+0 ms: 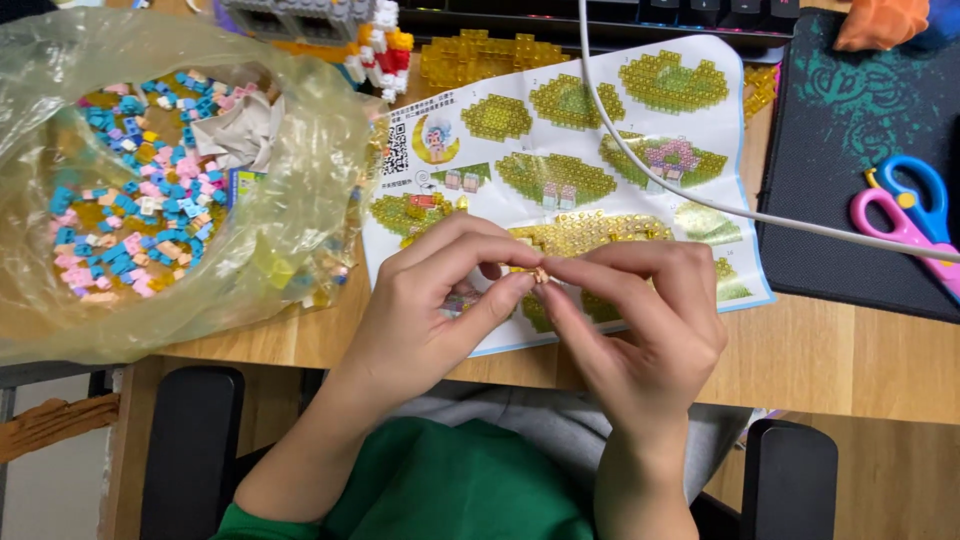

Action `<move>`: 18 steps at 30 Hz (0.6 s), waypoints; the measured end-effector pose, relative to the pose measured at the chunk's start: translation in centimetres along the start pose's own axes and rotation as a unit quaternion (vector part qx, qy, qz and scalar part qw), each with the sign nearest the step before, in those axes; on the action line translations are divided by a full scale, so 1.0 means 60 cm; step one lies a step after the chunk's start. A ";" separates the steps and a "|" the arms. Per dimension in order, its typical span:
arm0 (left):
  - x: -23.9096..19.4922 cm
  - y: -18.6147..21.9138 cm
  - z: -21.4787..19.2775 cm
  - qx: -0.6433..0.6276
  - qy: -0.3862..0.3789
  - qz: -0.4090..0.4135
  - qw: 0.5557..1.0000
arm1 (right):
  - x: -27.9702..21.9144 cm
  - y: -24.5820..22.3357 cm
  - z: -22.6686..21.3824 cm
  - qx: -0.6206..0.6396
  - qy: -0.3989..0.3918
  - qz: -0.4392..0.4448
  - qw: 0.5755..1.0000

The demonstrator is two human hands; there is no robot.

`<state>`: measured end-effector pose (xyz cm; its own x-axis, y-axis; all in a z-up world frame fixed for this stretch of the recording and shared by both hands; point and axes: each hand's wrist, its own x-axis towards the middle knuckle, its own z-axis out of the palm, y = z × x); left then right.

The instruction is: The person assembles small, translucent yellow plastic bricks by hand, following a printed instruction sheet. They pick pieces from a plastic bag, connect them to a growing structure, and occasionally compare the assembly to the diagrams.

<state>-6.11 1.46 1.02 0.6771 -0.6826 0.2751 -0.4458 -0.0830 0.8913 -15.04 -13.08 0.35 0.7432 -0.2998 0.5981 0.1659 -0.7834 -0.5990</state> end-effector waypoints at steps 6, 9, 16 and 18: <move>0.009 -0.010 0.010 0.203 0.040 0.103 0.973 | -0.004 0.014 -0.019 -0.041 -0.027 0.016 0.999; 0.008 -0.023 0.019 0.301 0.021 0.082 0.950 | -0.007 0.027 -0.031 -0.055 -0.024 0.058 0.996; 0.017 -0.029 0.027 0.391 -0.014 0.069 0.918 | 0.006 0.033 -0.029 -0.045 -0.054 0.076 0.995; 0.017 -0.028 0.027 0.373 -0.035 0.037 0.926 | 0.008 0.034 -0.029 -0.056 -0.063 0.097 0.992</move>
<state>-5.60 -0.29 -0.79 0.6007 -0.7494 0.2785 -0.7877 -0.4951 0.3666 -15.50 -15.79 0.33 0.8302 -0.3860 0.4023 -0.0557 -0.7753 -0.6291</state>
